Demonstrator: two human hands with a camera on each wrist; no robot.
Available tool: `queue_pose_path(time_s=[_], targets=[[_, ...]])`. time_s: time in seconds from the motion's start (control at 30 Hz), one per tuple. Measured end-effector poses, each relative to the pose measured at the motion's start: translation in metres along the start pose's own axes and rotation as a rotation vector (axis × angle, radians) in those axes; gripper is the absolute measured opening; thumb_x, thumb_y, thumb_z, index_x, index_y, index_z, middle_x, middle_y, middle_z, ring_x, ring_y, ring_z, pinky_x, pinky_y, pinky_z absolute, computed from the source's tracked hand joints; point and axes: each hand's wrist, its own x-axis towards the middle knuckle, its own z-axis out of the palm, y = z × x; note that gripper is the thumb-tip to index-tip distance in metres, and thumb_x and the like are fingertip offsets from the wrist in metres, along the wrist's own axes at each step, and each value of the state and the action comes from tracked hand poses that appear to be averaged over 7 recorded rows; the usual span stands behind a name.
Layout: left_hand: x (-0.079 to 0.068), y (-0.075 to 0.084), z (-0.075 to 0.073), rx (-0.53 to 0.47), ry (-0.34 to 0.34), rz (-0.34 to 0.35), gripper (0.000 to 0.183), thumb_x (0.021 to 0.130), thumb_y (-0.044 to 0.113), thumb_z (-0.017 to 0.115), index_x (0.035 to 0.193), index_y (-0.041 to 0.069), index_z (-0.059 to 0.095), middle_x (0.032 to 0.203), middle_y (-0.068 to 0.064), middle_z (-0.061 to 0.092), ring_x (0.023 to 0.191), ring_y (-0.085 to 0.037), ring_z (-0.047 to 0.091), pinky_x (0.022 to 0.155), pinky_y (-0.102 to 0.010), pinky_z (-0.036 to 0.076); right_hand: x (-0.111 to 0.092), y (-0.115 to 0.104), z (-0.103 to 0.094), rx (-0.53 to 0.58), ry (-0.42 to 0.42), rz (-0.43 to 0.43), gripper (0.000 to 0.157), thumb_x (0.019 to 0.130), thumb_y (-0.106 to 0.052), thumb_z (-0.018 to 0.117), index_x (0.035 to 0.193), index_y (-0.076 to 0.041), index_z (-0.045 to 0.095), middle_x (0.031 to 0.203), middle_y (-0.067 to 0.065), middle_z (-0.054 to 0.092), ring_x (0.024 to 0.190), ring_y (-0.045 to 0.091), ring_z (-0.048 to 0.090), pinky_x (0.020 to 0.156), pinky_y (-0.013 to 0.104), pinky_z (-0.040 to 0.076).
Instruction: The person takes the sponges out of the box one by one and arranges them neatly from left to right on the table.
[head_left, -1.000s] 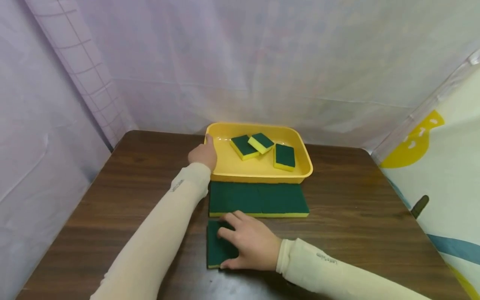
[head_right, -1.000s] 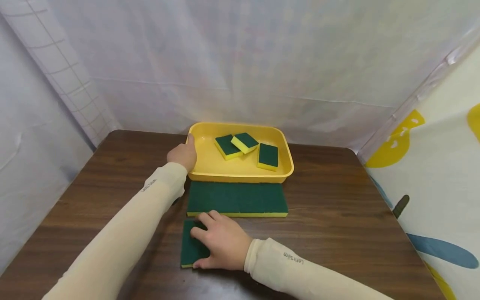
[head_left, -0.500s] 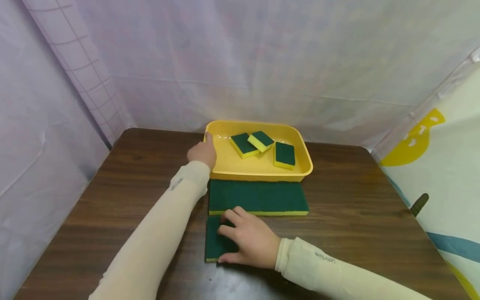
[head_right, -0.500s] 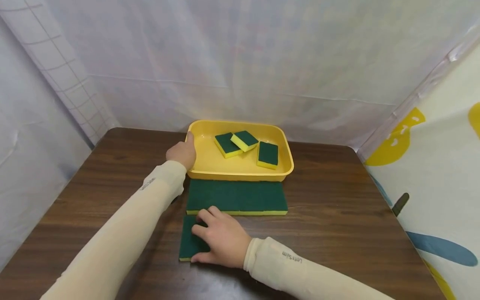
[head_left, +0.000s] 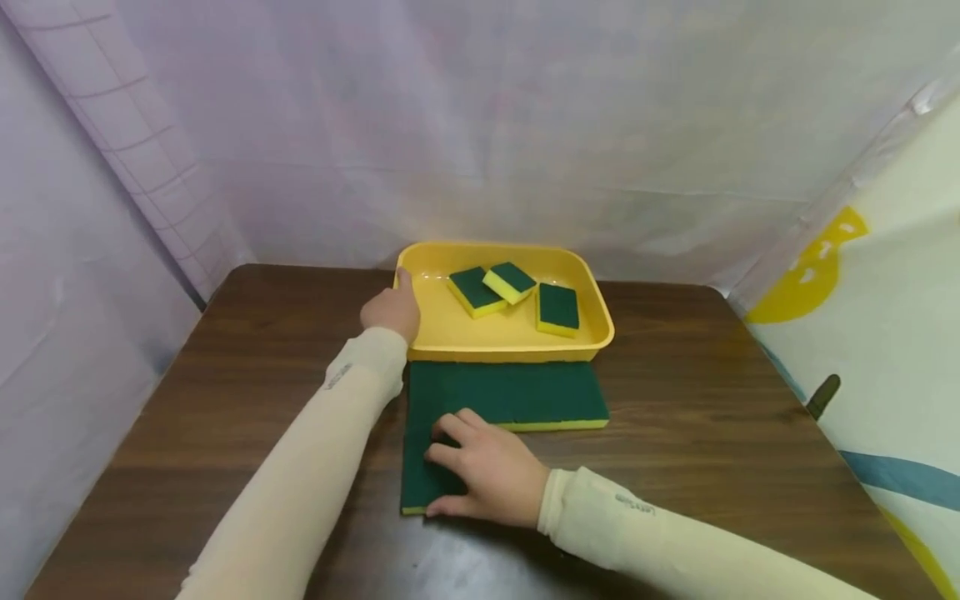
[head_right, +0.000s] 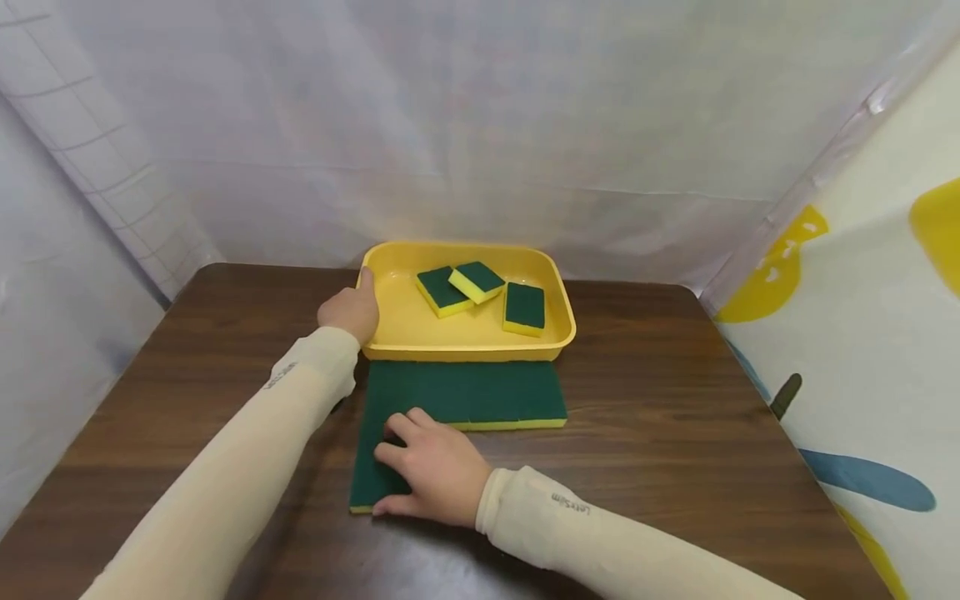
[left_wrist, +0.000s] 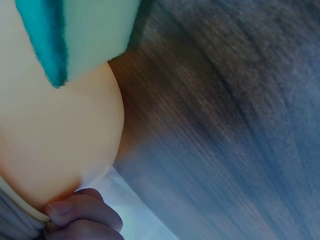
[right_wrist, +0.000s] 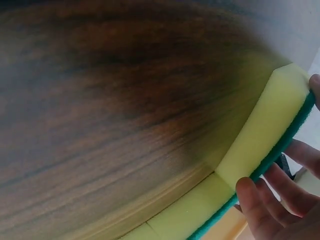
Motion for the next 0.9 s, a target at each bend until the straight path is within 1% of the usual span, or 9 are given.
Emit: queue_pose_path(time_s=[0.2, 0.3, 0.4, 0.5, 0.53, 0.63, 0.7, 0.77, 0.9], targets=[[-0.004, -0.003, 0.001, -0.005, 0.015, 0.01, 0.063, 0.118, 0.012, 0.035, 0.173, 0.002, 0.006, 0.094, -0.021, 0.069, 0.078, -0.031, 0.069, 0.069, -0.045, 0.059, 0.001, -0.002, 0.002, -0.023, -0.003, -0.011, 0.056, 0.097, -0.063, 0.076, 0.129, -0.016, 0.076, 0.13, 0.002, 0.06, 0.111, 0.016, 0.055, 0.09, 0.027, 0.054], [-0.004, -0.006, 0.002, -0.003, 0.007, 0.008, 0.064, 0.118, 0.011, 0.035, 0.173, 0.002, 0.005, 0.092, -0.021, 0.069, 0.075, -0.03, 0.068, 0.068, -0.044, 0.058, 0.001, -0.002, 0.0, -0.037, 0.008, -0.037, 0.056, 0.099, -0.062, 0.072, 0.13, -0.016, 0.076, 0.13, 0.003, 0.062, 0.111, 0.017, 0.056, 0.094, 0.028, 0.053], [-0.003, -0.009, 0.003, -0.001, 0.008, -0.003, 0.064, 0.118, 0.012, 0.036, 0.173, 0.002, 0.005, 0.088, -0.021, 0.068, 0.072, -0.03, 0.067, 0.067, -0.044, 0.058, 0.003, 0.003, -0.006, -0.025, 0.053, -0.058, 0.054, 0.102, -0.059, 0.071, 0.132, -0.015, 0.076, 0.13, 0.002, 0.064, 0.112, 0.018, 0.058, 0.096, 0.03, 0.052], [-0.001, -0.011, 0.003, -0.006, 0.021, 0.004, 0.063, 0.118, 0.012, 0.035, 0.173, 0.002, 0.006, 0.089, -0.022, 0.068, 0.071, -0.03, 0.068, 0.066, -0.046, 0.058, 0.005, 0.017, -0.02, -0.007, 0.128, -0.046, 0.047, 0.104, -0.051, 0.073, 0.132, -0.013, 0.075, 0.127, 0.001, 0.067, 0.111, 0.018, 0.06, 0.096, 0.031, 0.052], [0.0, -0.011, 0.003, -0.01, 0.025, 0.011, 0.063, 0.118, 0.012, 0.035, 0.173, 0.002, 0.007, 0.09, -0.022, 0.069, 0.072, -0.031, 0.068, 0.066, -0.047, 0.059, 0.006, 0.023, -0.026, -0.008, 0.152, -0.03, 0.045, 0.104, -0.048, 0.074, 0.131, -0.012, 0.075, 0.125, 0.001, 0.067, 0.111, 0.018, 0.061, 0.099, 0.033, 0.053], [0.001, -0.009, 0.002, -0.02, 0.023, 0.018, 0.063, 0.118, 0.013, 0.035, 0.173, 0.002, 0.006, 0.094, -0.024, 0.069, 0.075, -0.032, 0.069, 0.069, -0.047, 0.06, 0.008, 0.049, -0.046, -0.044, 0.184, 0.054, 0.04, 0.103, -0.041, 0.078, 0.128, -0.01, 0.075, 0.119, 0.002, 0.068, 0.107, 0.02, 0.062, 0.096, 0.037, 0.054], [0.001, -0.009, 0.002, -0.023, 0.019, 0.015, 0.063, 0.118, 0.013, 0.035, 0.173, 0.002, 0.006, 0.096, -0.024, 0.069, 0.077, -0.033, 0.07, 0.07, -0.048, 0.06, 0.009, 0.067, -0.06, -0.07, 0.157, 0.138, 0.04, 0.102, -0.039, 0.079, 0.127, -0.009, 0.075, 0.116, 0.004, 0.069, 0.103, 0.022, 0.063, 0.093, 0.039, 0.056], [0.001, -0.008, 0.003, -0.022, 0.018, 0.012, 0.063, 0.118, 0.012, 0.035, 0.173, 0.002, 0.006, 0.096, -0.024, 0.069, 0.078, -0.033, 0.07, 0.071, -0.048, 0.06, 0.009, 0.087, -0.071, -0.098, 0.112, 0.231, 0.042, 0.101, -0.04, 0.08, 0.127, -0.008, 0.076, 0.116, 0.006, 0.07, 0.101, 0.024, 0.064, 0.089, 0.04, 0.057], [0.002, -0.005, 0.005, -0.013, 0.016, 0.024, 0.063, 0.118, 0.01, 0.034, 0.173, 0.002, 0.005, 0.095, -0.024, 0.07, 0.077, -0.032, 0.07, 0.07, -0.047, 0.059, 0.001, 0.126, -0.087, -0.131, 0.027, 0.419, 0.046, 0.101, -0.04, 0.081, 0.132, -0.007, 0.074, 0.12, 0.011, 0.073, 0.101, 0.028, 0.069, 0.088, 0.047, 0.059]])
